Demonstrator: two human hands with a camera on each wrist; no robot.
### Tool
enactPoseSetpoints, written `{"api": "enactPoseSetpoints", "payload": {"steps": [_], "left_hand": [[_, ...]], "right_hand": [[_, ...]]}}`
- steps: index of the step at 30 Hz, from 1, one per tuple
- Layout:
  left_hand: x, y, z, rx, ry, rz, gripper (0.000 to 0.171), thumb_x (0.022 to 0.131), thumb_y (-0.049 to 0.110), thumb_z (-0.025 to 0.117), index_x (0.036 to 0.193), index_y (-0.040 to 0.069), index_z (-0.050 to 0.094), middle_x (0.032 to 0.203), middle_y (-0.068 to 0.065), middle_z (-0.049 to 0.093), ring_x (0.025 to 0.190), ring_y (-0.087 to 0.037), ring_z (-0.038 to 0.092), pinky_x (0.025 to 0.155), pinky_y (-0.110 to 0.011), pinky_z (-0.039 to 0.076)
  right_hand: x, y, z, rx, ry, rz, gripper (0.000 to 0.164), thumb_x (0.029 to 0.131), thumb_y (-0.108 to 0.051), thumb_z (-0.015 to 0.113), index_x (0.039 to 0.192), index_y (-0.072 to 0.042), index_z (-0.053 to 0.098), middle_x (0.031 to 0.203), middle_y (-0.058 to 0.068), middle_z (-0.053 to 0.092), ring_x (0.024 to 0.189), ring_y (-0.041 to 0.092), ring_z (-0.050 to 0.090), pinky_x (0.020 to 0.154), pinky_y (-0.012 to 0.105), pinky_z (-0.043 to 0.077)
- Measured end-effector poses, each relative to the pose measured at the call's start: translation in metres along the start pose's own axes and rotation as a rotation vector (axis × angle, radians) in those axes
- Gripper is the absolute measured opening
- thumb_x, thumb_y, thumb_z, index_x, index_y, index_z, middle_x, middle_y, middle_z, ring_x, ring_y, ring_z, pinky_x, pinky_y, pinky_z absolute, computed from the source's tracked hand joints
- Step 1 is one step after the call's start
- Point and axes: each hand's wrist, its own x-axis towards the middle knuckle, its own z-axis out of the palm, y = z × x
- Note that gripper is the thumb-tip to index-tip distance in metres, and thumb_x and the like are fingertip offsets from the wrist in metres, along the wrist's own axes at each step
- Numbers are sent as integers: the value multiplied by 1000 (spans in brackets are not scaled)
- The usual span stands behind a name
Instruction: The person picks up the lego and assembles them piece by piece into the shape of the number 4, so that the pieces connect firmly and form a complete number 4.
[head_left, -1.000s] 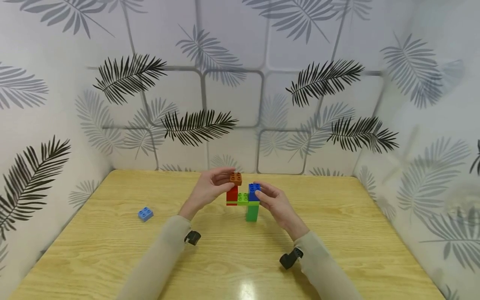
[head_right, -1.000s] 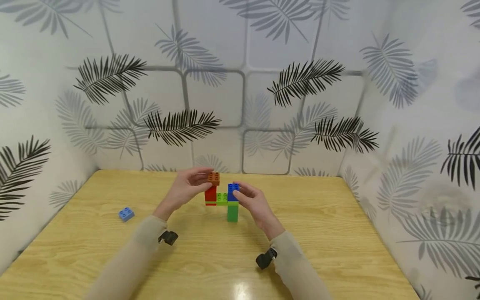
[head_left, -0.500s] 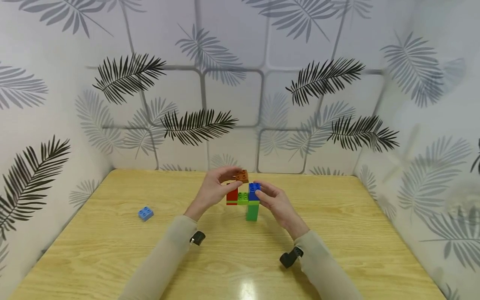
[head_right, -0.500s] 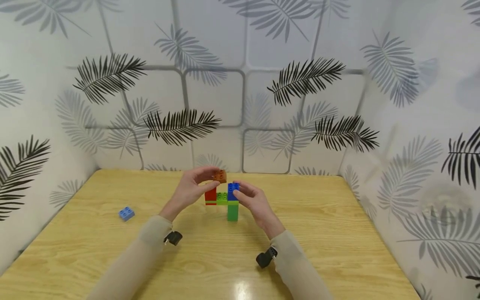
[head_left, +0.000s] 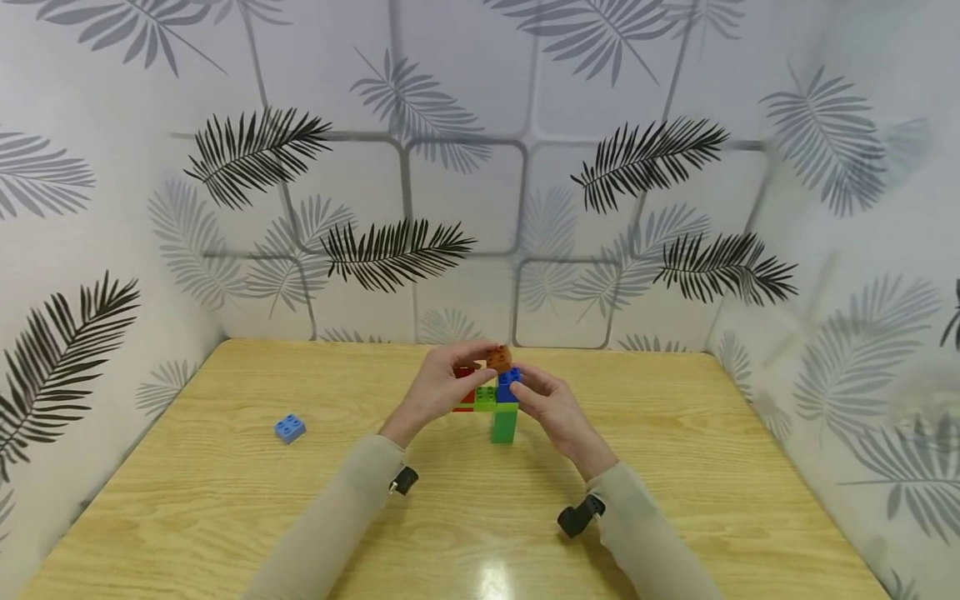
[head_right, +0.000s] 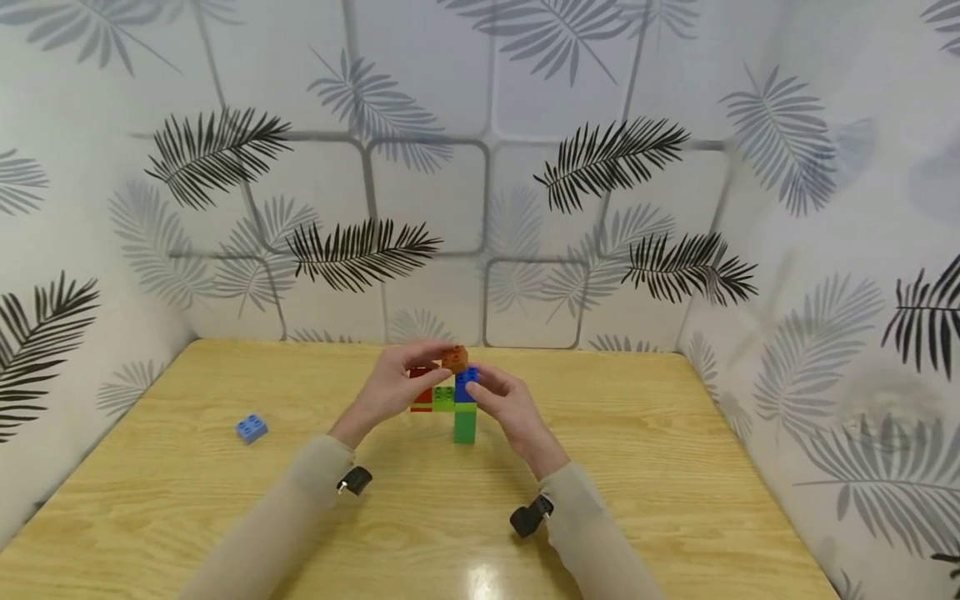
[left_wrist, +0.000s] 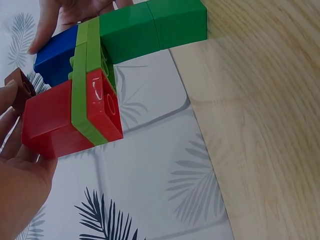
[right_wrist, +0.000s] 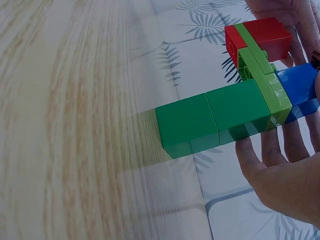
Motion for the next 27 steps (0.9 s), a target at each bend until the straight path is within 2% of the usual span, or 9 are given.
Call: {"api": "enactPoseSetpoints", "payload": {"steps": [4, 6, 9, 13, 15, 18, 22, 27], "left_hand": [[-2, -1, 3, -4, -6, 2, 35, 92, 16, 70, 126, 13, 67, 118, -7, 71, 106, -20, 67, 89, -35, 56], [-3, 0, 4, 14, -7, 13, 35, 92, 15, 69, 127, 13, 66, 119, -6, 70, 104, -22, 67, 86, -30, 56], [-3, 0, 7, 39, -16, 31, 35, 92, 15, 69, 128, 14, 66, 118, -5, 70, 81, -23, 64, 69, -23, 51], [-2, 0, 9, 117, -25, 59, 36, 92, 16, 70, 128, 16, 66, 116, -2, 70, 57, -18, 42, 53, -21, 33], [-1, 0, 10, 169, -28, 75, 37, 91, 16, 71, 128, 16, 66, 116, -1, 70, 57, -13, 40, 53, -21, 33], [-1, 0, 11, 222, -36, 84, 36, 92, 17, 70, 128, 15, 66, 117, -1, 70, 61, -11, 44, 55, -20, 35], [-1, 4, 11, 232, -34, 66, 34, 93, 15, 69, 127, 15, 67, 117, -3, 71, 63, -13, 46, 55, -20, 36], [-3, 6, 11, 252, -25, 68, 35, 92, 15, 69, 127, 14, 67, 119, -4, 70, 64, -10, 46, 55, -20, 36]], "right_hand": [[-1, 1, 1, -3, 4, -4, 49, 99, -23, 60, 144, -8, 49, 139, 16, 53, 118, 17, 60, 109, 43, 42], [-1, 1, 1, -8, 1, -5, 49, 99, -22, 59, 144, -7, 48, 140, 16, 52, 121, 21, 59, 110, 44, 41], [-1, 2, 0, -13, -3, -10, 49, 99, -20, 59, 145, -7, 47, 144, 17, 49, 131, 30, 51, 111, 46, 39], [-1, 2, -1, -4, -21, -22, 50, 100, -18, 58, 147, -5, 44, 148, 19, 44, 139, 36, 40, 113, 48, 36], [0, 2, -1, 4, -26, -24, 51, 100, -17, 58, 147, -5, 43, 149, 19, 43, 141, 38, 37, 113, 48, 35], [0, 2, -1, 17, -26, -20, 50, 100, -17, 58, 147, -4, 44, 148, 19, 44, 142, 39, 35, 113, 48, 35], [0, 2, 0, 2, -31, -27, 51, 100, -19, 58, 147, -4, 44, 147, 18, 45, 140, 36, 39, 113, 47, 36], [0, 1, 0, 5, -38, -41, 49, 100, -17, 57, 146, -4, 45, 146, 18, 47, 131, 24, 50, 114, 51, 33]]}}
